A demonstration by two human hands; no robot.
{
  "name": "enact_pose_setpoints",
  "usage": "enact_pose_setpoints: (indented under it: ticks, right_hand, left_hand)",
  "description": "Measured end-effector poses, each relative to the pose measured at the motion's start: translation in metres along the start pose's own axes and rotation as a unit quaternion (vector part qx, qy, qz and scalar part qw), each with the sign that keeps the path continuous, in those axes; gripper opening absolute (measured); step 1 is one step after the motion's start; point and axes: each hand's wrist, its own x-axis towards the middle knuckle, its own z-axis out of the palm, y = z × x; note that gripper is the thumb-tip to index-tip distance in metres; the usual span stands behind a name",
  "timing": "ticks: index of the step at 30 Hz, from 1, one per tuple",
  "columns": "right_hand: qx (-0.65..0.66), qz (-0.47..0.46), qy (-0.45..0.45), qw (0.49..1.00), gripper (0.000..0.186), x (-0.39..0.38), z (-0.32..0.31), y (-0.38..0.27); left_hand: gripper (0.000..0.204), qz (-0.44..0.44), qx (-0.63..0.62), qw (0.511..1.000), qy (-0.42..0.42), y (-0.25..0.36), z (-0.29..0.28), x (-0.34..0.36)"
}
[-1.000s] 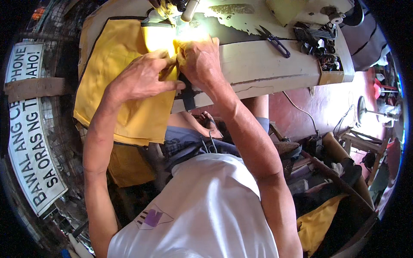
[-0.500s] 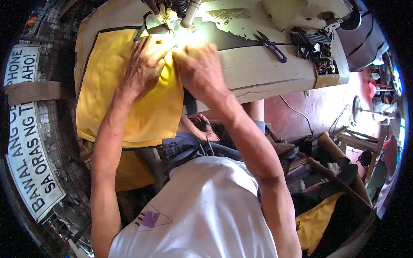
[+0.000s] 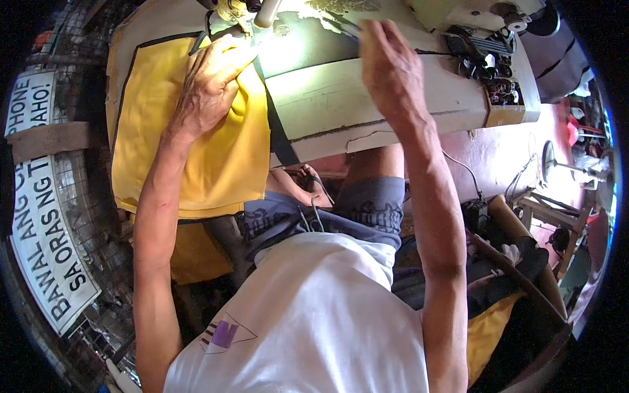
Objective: Sewing a yellow fabric bag using an industrial sewing machine.
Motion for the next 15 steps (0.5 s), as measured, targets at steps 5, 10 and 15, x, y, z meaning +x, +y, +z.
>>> enact_pose_setpoints:
  ticks: [5,10,15]
  right_hand:
    - [0.139,-0.013,-0.041,0.989,0.028,0.025,0.036,-0.028]
    - [0.102,0.015,-0.111,0.988,0.028,0.033,0.049,-0.041]
    - [0.123,0.031,-0.124,0.984,0.021,0.035,0.066,-0.041]
  left_hand:
    - [0.044,0.011,-0.005,1.000,-0.013,0.000,-0.003,0.001]
    - [0.044,-0.030,-0.014,0.999,-0.031,0.007,-0.009,0.003]
    - [0.045,-0.031,-0.010,0.999,-0.030,0.006,-0.008,0.003]
